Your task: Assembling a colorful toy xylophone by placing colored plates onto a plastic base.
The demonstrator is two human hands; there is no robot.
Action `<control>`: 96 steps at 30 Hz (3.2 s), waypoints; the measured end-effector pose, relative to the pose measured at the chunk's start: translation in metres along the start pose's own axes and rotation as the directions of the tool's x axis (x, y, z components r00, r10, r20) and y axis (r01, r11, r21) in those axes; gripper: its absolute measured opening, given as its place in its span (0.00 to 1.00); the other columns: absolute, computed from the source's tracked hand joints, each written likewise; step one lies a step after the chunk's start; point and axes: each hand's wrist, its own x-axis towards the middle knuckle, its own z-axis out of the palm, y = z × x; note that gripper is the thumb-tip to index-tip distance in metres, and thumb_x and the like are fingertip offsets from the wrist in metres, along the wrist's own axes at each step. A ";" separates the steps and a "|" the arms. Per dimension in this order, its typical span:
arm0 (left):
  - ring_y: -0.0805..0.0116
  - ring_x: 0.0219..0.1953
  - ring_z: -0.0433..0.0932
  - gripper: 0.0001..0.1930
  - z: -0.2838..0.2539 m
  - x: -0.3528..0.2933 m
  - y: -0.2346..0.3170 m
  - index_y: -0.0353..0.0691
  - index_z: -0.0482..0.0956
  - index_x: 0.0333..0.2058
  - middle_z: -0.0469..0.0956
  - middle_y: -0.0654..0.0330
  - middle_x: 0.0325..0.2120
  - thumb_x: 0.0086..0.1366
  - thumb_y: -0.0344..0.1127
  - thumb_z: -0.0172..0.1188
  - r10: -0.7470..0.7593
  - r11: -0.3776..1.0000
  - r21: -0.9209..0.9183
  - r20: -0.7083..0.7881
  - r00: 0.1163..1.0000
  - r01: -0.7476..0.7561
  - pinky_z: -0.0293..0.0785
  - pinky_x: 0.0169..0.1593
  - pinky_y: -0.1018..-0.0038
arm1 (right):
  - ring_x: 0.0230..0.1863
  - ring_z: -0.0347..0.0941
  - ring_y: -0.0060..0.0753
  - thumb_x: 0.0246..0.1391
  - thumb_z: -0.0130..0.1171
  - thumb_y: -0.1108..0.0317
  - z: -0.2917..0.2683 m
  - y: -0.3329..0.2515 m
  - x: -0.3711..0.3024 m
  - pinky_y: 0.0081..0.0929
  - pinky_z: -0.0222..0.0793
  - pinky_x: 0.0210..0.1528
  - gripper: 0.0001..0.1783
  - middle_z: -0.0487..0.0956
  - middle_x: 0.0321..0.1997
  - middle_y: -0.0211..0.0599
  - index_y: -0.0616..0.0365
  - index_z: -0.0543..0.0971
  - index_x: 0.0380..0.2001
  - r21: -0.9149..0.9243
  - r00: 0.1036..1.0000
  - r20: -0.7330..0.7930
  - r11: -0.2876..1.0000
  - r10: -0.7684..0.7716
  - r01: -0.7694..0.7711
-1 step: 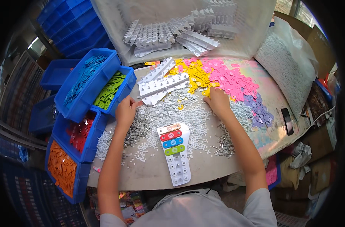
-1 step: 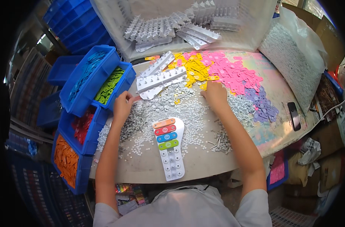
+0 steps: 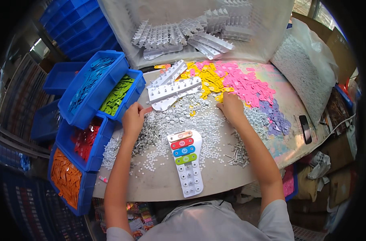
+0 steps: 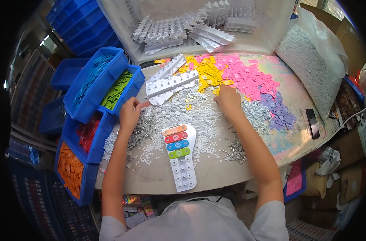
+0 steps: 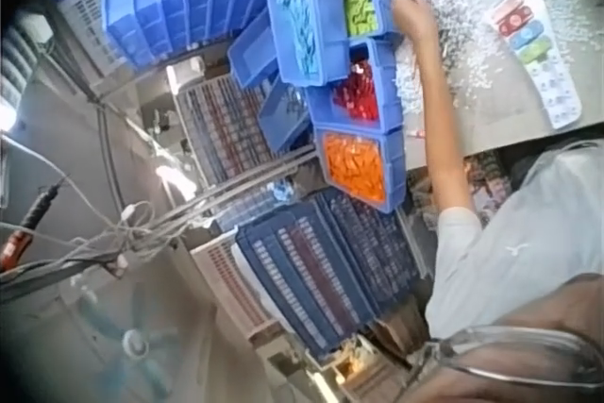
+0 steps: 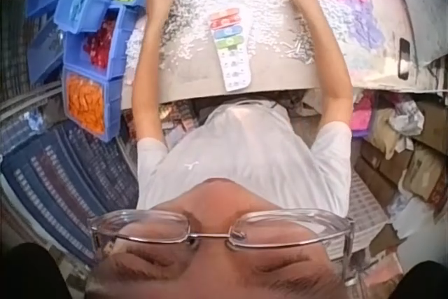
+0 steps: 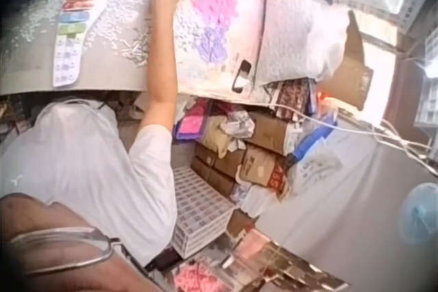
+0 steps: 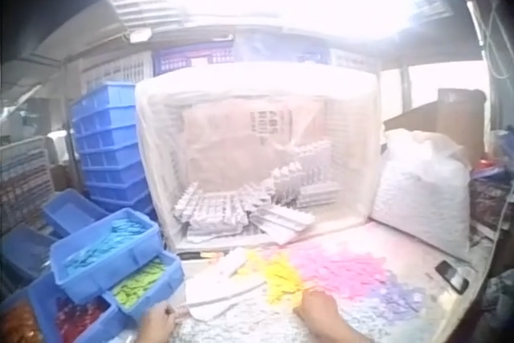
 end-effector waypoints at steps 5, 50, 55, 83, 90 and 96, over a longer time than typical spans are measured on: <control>0.55 0.29 0.83 0.06 -0.043 -0.039 0.033 0.38 0.77 0.41 0.83 0.51 0.28 0.71 0.33 0.62 -0.047 0.988 0.149 -0.028 0.998 0.051 0.75 0.32 0.63 | 0.42 0.83 0.52 0.58 0.63 0.64 0.031 0.009 0.011 0.49 0.80 0.42 0.14 0.84 0.37 0.50 0.64 0.79 0.41 -0.164 0.992 -0.119 0.986 -0.036 0.016; 0.72 0.44 0.81 0.04 -0.053 -0.213 0.113 0.34 0.80 0.39 0.84 0.59 0.39 0.73 0.29 0.60 -0.283 0.268 -0.790 0.482 0.829 0.551 0.75 0.49 0.76 | 0.19 0.71 0.30 0.64 0.65 0.69 -0.033 -0.100 -0.228 0.29 0.64 0.24 0.10 0.76 0.19 0.37 0.61 0.74 0.42 0.702 0.943 0.263 0.711 -0.206 -0.040; 0.59 0.54 0.71 0.04 -0.039 -0.202 0.124 0.40 0.82 0.36 0.76 0.57 0.48 0.65 0.33 0.67 -0.071 0.890 -0.436 0.153 0.986 0.132 0.63 0.61 0.63 | 0.19 0.69 0.20 0.63 0.66 0.69 -0.023 -0.095 -0.230 0.25 0.61 0.23 0.13 0.75 0.18 0.33 0.61 0.71 0.41 0.743 0.941 0.310 0.653 -0.136 -0.150; 0.46 0.59 0.66 0.39 -0.036 -0.262 0.123 0.36 0.67 0.59 0.70 0.48 0.55 0.53 0.43 0.78 0.038 0.923 -0.384 0.068 0.997 -0.009 0.57 0.65 0.50 | 0.31 0.78 0.35 0.66 0.59 0.66 -0.033 -0.029 -0.203 0.33 0.72 0.36 0.09 0.81 0.32 0.44 0.61 0.79 0.40 0.603 0.994 -0.081 0.798 0.074 -0.010; 0.44 0.65 0.63 0.58 -0.042 -0.274 0.126 0.36 0.59 0.67 0.65 0.47 0.62 0.41 0.44 0.86 0.074 0.942 -0.335 0.252 0.965 0.016 0.56 0.68 0.50 | 0.53 0.75 0.53 0.64 0.53 0.77 -0.043 0.163 -0.149 0.43 0.69 0.57 0.12 0.80 0.50 0.51 0.65 0.79 0.49 0.135 0.871 -0.450 0.979 0.196 -0.151; 0.46 0.64 0.65 0.58 -0.049 -0.268 0.116 0.37 0.60 0.68 0.67 0.49 0.62 0.41 0.44 0.85 0.061 0.943 -0.328 0.310 0.949 0.046 0.56 0.67 0.50 | 0.53 0.74 0.55 0.58 0.61 0.76 -0.029 0.226 -0.122 0.44 0.68 0.59 0.15 0.79 0.49 0.51 0.61 0.81 0.49 0.102 0.905 -0.404 0.989 0.136 -0.103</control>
